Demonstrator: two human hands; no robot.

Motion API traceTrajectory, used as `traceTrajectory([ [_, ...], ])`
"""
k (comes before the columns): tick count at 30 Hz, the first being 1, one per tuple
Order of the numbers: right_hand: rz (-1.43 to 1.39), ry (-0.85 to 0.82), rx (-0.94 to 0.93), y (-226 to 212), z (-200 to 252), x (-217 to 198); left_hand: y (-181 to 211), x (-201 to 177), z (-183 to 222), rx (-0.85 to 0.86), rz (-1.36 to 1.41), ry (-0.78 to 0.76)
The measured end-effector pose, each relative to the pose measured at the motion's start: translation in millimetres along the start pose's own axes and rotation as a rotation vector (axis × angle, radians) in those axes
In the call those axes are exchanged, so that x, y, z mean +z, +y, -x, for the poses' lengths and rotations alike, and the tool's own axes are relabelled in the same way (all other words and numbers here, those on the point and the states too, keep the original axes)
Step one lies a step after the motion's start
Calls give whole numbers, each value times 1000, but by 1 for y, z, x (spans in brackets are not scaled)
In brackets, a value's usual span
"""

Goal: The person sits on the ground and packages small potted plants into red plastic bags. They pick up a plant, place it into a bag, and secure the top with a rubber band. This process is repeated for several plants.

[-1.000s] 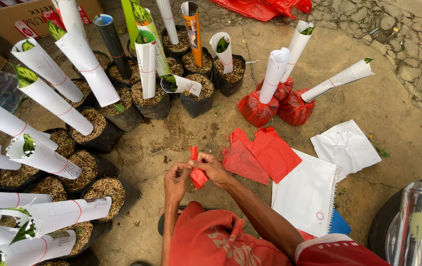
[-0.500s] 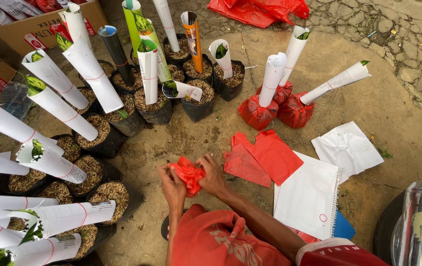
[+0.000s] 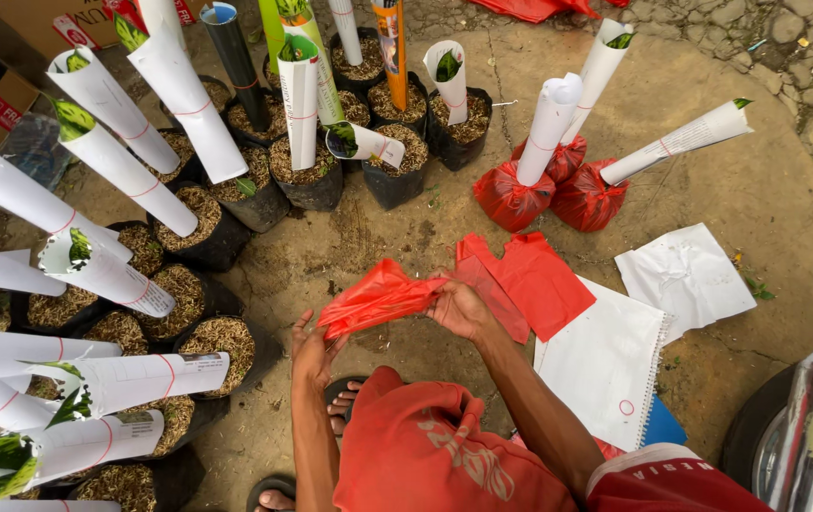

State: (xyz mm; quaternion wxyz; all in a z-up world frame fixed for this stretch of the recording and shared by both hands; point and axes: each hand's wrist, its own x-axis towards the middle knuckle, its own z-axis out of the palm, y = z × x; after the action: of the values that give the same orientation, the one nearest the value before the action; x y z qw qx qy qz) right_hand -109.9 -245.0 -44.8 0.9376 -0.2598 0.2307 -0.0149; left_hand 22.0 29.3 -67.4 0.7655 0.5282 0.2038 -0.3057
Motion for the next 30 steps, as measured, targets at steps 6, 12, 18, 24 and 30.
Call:
traceTrajectory([
  [6,-236,-179,94,13,-5,-8,-23,-7,-29,-19,603,-376],
  [12,495,14,60,-19,11,29,-4,22,-2,556,-141,-169],
  [18,45,23,29,-15,-4,42,15,44,24,320,-432,-35],
  [24,226,-43,8,-22,-4,50,35,38,35,74,259,-290],
  [30,1327,347,-209,-2,-33,34,27,47,37,679,-636,-1],
])
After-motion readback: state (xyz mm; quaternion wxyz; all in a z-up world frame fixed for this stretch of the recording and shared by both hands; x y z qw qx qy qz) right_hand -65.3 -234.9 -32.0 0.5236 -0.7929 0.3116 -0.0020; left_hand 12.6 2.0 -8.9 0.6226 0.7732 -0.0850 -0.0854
